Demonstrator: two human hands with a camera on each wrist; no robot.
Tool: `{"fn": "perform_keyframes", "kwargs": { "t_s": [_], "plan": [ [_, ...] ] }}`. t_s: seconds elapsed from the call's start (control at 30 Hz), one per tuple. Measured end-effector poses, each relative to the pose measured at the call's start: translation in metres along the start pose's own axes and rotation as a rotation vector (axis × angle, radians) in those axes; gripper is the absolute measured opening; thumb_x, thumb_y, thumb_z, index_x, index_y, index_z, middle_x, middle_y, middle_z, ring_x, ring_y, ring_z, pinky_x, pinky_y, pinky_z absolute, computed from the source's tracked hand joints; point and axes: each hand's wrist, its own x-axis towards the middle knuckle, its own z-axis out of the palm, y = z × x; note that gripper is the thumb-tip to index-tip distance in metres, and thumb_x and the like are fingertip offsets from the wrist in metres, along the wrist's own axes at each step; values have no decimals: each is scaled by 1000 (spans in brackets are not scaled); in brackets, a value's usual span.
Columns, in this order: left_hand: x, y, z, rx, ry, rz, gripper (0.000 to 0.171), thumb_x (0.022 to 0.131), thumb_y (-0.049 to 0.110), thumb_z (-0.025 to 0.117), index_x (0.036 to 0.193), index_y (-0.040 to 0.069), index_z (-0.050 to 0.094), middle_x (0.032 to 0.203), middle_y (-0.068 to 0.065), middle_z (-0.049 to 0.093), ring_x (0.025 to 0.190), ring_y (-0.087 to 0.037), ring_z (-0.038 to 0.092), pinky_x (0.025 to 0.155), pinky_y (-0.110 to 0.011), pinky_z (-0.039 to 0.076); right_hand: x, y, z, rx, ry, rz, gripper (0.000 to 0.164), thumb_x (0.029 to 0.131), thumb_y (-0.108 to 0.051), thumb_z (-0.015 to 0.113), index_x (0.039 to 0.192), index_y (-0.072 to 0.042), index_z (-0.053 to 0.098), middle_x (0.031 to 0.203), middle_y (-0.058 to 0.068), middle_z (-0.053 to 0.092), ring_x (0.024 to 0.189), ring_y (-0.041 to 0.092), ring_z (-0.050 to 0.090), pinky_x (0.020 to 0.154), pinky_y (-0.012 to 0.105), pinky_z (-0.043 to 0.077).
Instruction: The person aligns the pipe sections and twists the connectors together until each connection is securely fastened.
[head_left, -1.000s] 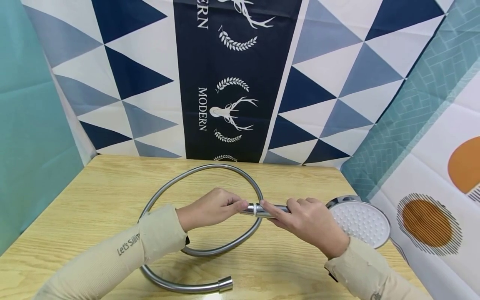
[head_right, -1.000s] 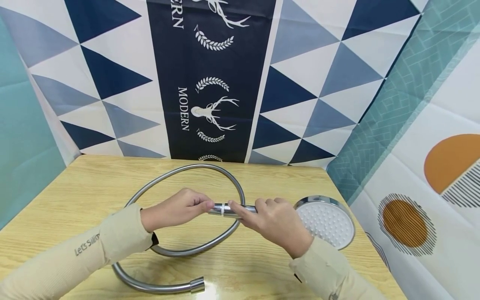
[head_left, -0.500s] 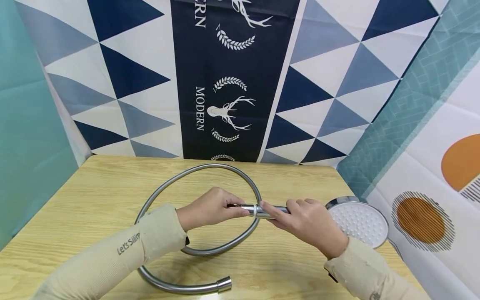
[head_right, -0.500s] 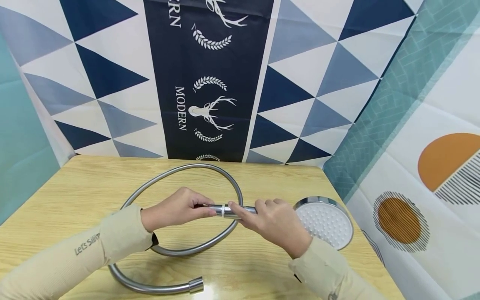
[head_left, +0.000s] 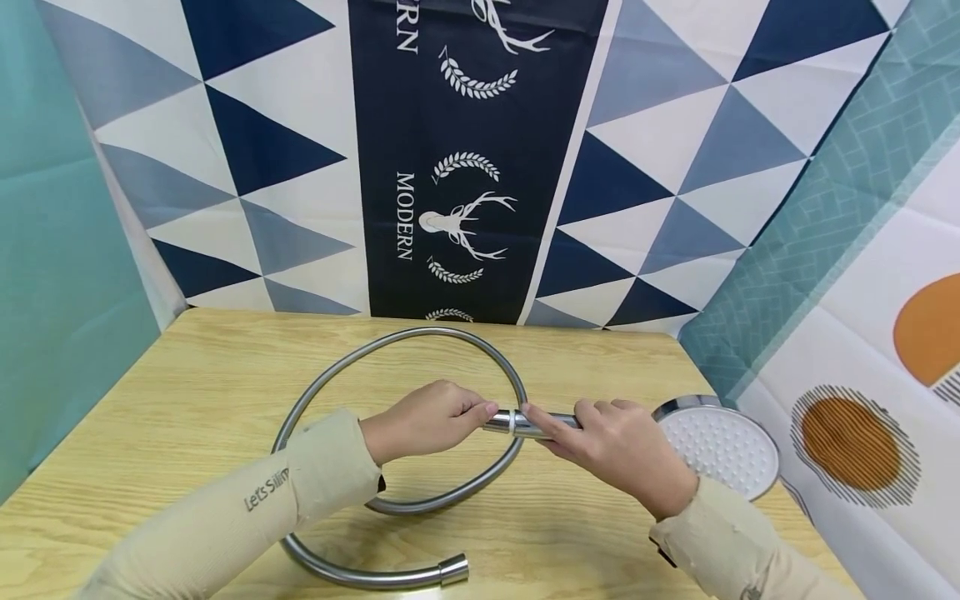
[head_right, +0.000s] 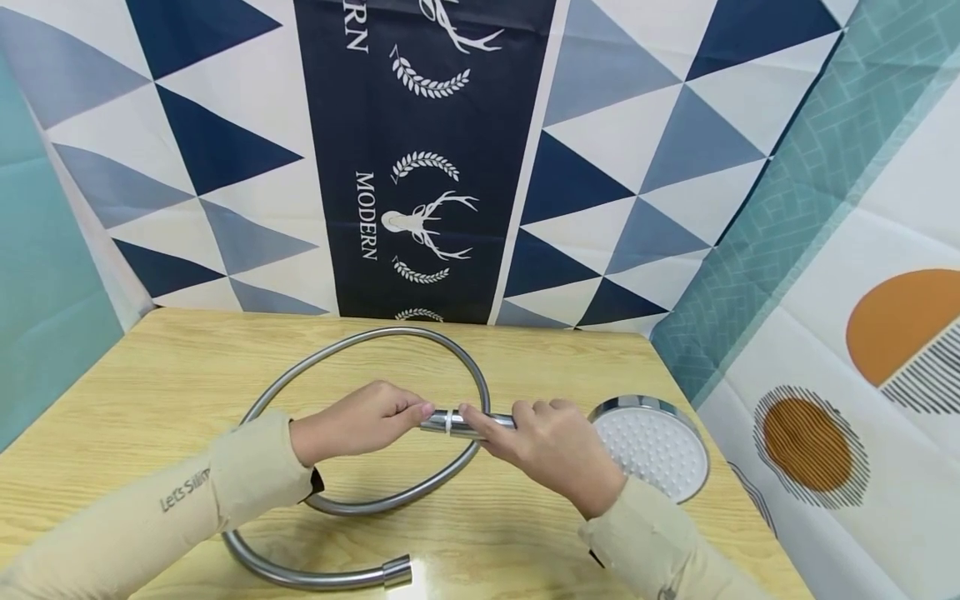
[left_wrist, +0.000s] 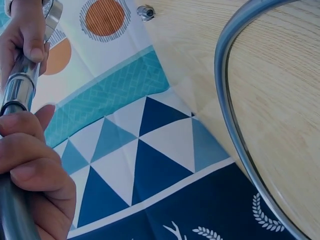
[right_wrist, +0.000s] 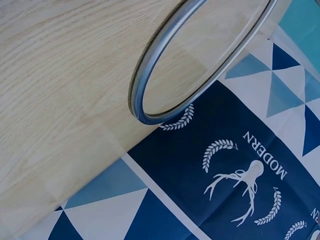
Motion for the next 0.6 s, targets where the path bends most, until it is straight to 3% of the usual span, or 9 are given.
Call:
{"fn": "perform_keyframes", "kwargs": {
  "t_s": [0.07,0.1,0.27,0.5,0.6],
  "plan": [
    [0,0,0,16,-19,-5,31,102,23,48,104,4,72,53,7,33,48,-7,27,48,-23,26,-1,-1,1,-2,-3,-4,43,106,-37,29,123,-16,62,51,0,35,39,8,22,38,18,17],
    [0,1,0,20,-24,-7,30,102,23,49,102,5,72,54,7,33,48,-6,27,48,-23,26,-2,-1,1,-3,-4,-5,43,106,-37,28,123,-16,61,51,0,35,38,8,22,38,18,17],
    [1,2,2,34,-24,-8,24,100,21,54,98,5,72,56,8,36,49,-6,31,49,-22,27,-3,-2,0,-12,-15,-3,43,106,-37,27,125,-16,59,52,1,37,38,9,24,38,19,19],
    [-1,0,5,66,25,71,17,93,20,65,98,4,65,59,9,43,49,-1,35,47,-19,30,-4,-1,0,-14,-14,-2,43,106,-37,27,126,-16,59,52,1,37,39,8,24,38,18,19],
    [-2,0,6,63,36,75,20,90,20,69,98,5,60,59,9,44,48,-1,36,47,-19,30,-4,-1,0,-14,-11,-1,43,106,-37,27,125,-16,60,52,0,36,39,8,24,38,18,19]
  ]
}}
